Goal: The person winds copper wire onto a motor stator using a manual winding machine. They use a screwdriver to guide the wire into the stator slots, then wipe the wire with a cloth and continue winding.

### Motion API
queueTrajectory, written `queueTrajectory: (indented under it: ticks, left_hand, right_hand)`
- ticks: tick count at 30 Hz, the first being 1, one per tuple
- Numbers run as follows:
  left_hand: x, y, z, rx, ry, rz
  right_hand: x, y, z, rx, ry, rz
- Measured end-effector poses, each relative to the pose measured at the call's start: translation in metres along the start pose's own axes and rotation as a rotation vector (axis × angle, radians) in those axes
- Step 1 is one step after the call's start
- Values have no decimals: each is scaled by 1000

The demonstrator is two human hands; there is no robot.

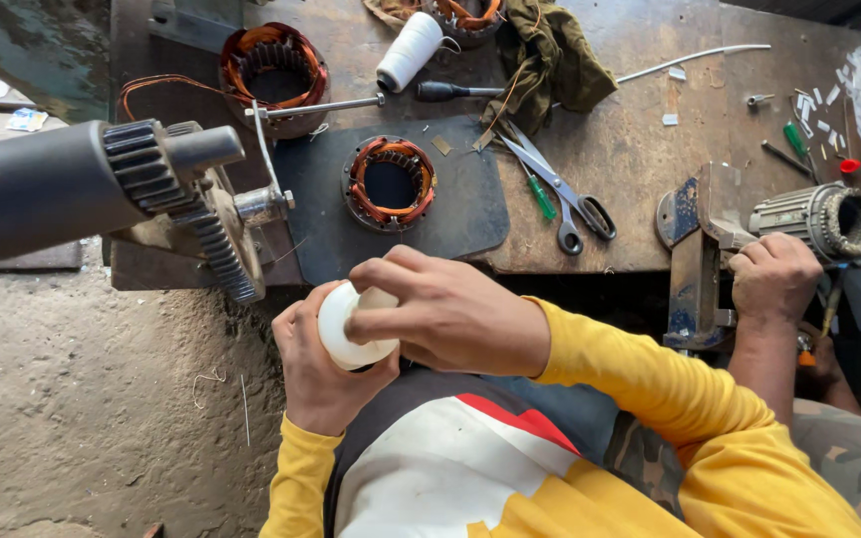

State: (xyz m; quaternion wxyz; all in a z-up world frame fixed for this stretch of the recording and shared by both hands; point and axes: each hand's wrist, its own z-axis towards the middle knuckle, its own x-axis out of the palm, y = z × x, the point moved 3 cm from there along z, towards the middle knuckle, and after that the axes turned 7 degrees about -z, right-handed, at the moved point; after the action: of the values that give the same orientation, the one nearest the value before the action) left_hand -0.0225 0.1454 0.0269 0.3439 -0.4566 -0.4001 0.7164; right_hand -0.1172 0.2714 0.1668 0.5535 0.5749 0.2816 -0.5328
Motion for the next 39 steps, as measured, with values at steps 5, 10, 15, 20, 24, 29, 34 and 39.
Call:
queueTrajectory:
  ticks: [5, 10, 15, 20, 24, 29, 34, 39]
  left_hand:
    - [-3, 17, 12, 5, 16, -6]
    - [4, 31, 25, 44, -18, 1]
    - [18, 40, 42, 49, -32, 37]
    - [27, 40, 58, 60, -38, 15]
    - [20, 30, 47, 61, -32, -93]
    - [-6, 17, 6, 35, -40, 36]
    - [-16, 15, -21, -58, -113, 63]
    - [-14, -7, -27, -10, -172, 157]
  right_hand:
    - [23, -62, -70, 477, -343, 480]
    - [119, -171, -118, 970, -556, 17]
    - [151, -210, -125, 858, -497, -368]
    - [130, -204, -190, 1220, -466, -590]
    - [114, -201, -211, 1124, -305, -563]
    - [87, -167, -205, 1213, -407, -407]
    - [32, -104, -214, 1126, -745, -77]
    - [-25, -46, -237, 871, -1129, 382]
